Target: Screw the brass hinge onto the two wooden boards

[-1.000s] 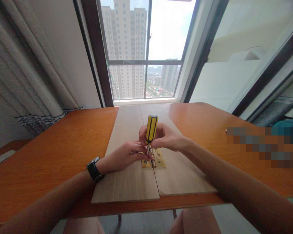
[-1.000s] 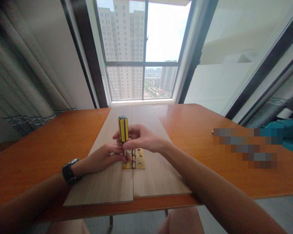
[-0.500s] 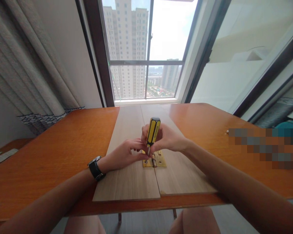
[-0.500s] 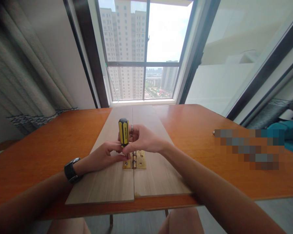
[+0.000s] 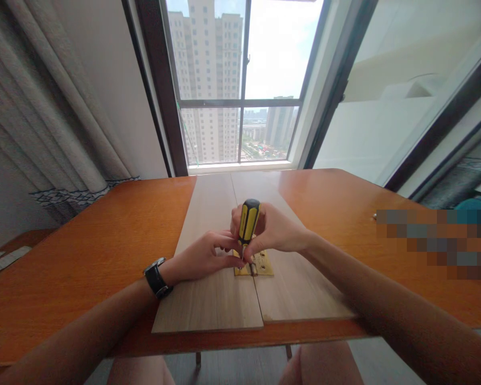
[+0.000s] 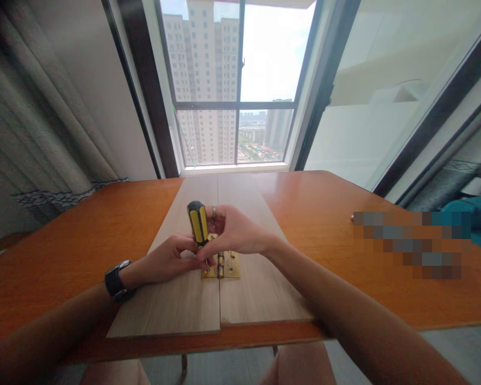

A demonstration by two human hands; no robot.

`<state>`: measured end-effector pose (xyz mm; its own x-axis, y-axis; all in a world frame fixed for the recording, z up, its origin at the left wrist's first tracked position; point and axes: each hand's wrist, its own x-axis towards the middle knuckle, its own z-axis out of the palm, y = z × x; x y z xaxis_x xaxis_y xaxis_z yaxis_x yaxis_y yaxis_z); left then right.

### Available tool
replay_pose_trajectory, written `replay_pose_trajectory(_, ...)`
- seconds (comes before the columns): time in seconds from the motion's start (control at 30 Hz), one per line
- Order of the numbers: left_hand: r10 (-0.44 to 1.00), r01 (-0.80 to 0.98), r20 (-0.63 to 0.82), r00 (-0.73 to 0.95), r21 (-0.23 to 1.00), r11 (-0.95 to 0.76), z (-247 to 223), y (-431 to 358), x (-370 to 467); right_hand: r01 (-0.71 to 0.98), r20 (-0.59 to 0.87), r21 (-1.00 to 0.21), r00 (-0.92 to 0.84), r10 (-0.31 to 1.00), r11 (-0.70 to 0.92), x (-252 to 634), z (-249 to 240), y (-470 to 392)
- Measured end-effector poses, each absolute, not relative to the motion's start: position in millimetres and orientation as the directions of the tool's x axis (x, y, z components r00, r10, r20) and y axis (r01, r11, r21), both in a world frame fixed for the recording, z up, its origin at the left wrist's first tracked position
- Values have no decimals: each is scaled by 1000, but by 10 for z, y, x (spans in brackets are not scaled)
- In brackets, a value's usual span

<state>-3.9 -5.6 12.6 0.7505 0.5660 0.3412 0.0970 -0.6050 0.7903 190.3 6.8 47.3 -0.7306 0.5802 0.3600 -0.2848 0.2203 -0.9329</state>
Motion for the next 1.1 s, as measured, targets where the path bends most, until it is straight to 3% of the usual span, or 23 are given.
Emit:
replay_pose_trajectory(0.2, 590, 106, 336, 734, 801, -589, 114, -54, -33, -279, 284, -957, -855, 434, 77, 2007, 432, 133)
replay_pose_trajectory(0.5, 534, 101, 355, 767, 756, -647, 126, -39, -32, -254, 418, -901, -723, 550, 351, 1972, 438, 170)
replay_pose_trajectory(0.77, 531, 130, 333, 779, 743, -657, 96, -17, -43, -230, 276, -960, -863, 423, 158, 2098, 433, 218)
replay_pose_trajectory(0.97, 480, 100, 367, 797, 704, -704, 130, -6, -36, -240, 363, -925, -788, 498, 295, 2023, 427, 225)
replay_pose_trajectory(1.1, 488, 79, 351, 799, 743, -664, 129, -14, -27, -249, 379, -918, -778, 500, 308, 2011, 404, 217)
